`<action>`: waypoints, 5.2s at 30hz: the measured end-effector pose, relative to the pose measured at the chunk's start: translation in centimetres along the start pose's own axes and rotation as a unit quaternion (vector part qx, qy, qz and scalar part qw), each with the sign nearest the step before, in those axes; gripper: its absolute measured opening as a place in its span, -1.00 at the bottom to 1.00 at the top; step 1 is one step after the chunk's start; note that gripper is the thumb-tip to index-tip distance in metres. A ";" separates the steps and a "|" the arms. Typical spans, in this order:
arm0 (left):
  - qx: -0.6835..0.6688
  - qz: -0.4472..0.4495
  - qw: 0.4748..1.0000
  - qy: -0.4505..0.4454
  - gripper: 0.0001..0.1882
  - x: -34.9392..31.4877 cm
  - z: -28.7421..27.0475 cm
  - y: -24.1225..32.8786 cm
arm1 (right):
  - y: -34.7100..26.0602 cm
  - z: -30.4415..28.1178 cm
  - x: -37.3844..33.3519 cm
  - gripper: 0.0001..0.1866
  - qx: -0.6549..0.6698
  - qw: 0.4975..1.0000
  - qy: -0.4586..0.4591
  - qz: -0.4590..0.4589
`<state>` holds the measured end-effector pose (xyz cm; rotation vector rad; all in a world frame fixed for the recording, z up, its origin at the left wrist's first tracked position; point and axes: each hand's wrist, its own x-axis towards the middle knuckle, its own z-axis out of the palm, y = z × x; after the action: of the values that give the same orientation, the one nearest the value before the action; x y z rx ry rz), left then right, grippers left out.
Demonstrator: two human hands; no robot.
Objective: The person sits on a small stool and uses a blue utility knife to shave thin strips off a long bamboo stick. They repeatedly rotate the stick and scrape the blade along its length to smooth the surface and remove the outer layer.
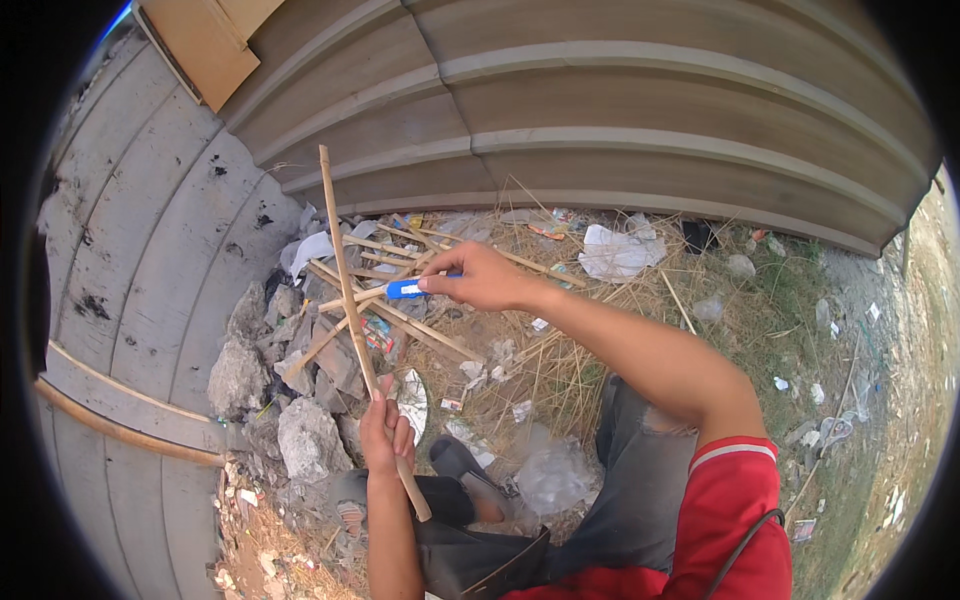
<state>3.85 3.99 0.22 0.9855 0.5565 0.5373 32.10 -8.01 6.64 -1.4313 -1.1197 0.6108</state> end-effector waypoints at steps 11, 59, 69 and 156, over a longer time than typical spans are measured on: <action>0.152 0.064 0.986 0.010 -0.74 1.0 2.8 -1.7 | 0.5 5.4 -3.1 -0.79 0.069 0.994 -0.063 0.051; 0.686 -0.031 0.714 -0.137 -0.83 2.4 -3.3 -5.8 | -14.5 -14.1 -10.7 -0.61 -0.392 0.896 0.208 0.011; 0.628 -0.122 0.766 -0.064 -0.52 7.6 -8.3 -22.8 | 18.9 -17.4 -47.0 -0.67 -0.454 0.742 0.356 0.341; 0.588 -0.215 0.776 0.075 -0.70 9.4 -22.9 -36.3 | 25.4 20.0 -31.0 -0.65 -0.213 0.913 0.092 0.337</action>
<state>1.90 7.90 -43.49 1.9268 1.2954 -0.2475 9.31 -23.38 -28.74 -2.2397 -0.6036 0.7083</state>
